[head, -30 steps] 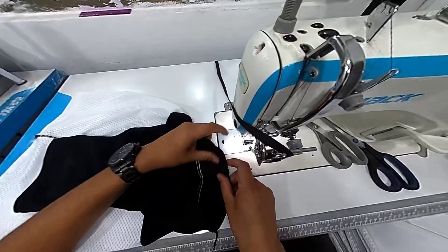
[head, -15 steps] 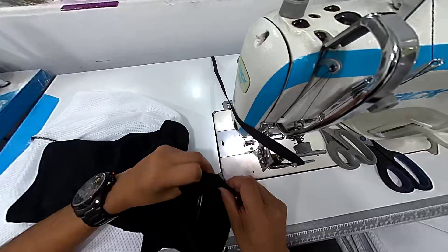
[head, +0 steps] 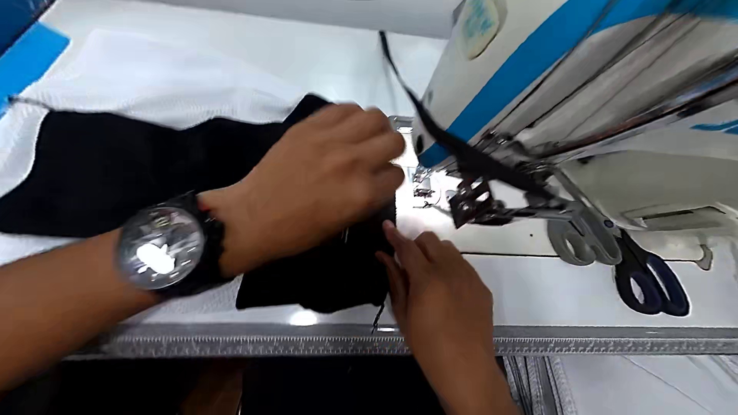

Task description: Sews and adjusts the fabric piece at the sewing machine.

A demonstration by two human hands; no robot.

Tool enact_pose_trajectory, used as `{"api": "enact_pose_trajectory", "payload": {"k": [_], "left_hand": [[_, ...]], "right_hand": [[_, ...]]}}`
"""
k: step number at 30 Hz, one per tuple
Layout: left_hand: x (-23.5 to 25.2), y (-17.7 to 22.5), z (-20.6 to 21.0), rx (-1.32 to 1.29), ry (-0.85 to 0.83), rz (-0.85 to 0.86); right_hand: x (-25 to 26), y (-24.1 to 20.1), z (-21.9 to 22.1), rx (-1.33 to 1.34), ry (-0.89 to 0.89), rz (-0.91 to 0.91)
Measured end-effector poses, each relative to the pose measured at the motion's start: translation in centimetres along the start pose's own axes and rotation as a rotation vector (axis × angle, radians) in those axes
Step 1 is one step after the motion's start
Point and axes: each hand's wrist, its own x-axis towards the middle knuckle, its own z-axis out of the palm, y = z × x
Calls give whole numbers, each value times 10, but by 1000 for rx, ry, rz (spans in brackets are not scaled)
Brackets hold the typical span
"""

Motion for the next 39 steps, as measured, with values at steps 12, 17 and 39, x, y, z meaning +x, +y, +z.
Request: {"api": "enact_pose_trajectory", "payload": {"k": [12, 17, 39], "left_hand": [[-32, 27, 42, -181, -118, -73], [-14, 1, 31, -265, -151, 57], [-21, 1, 53, -293, -17, 56]], "right_hand": [[59, 99, -12, 210, 84, -312], [73, 103, 2, 217, -53, -271], [77, 94, 6, 372, -80, -225]]}}
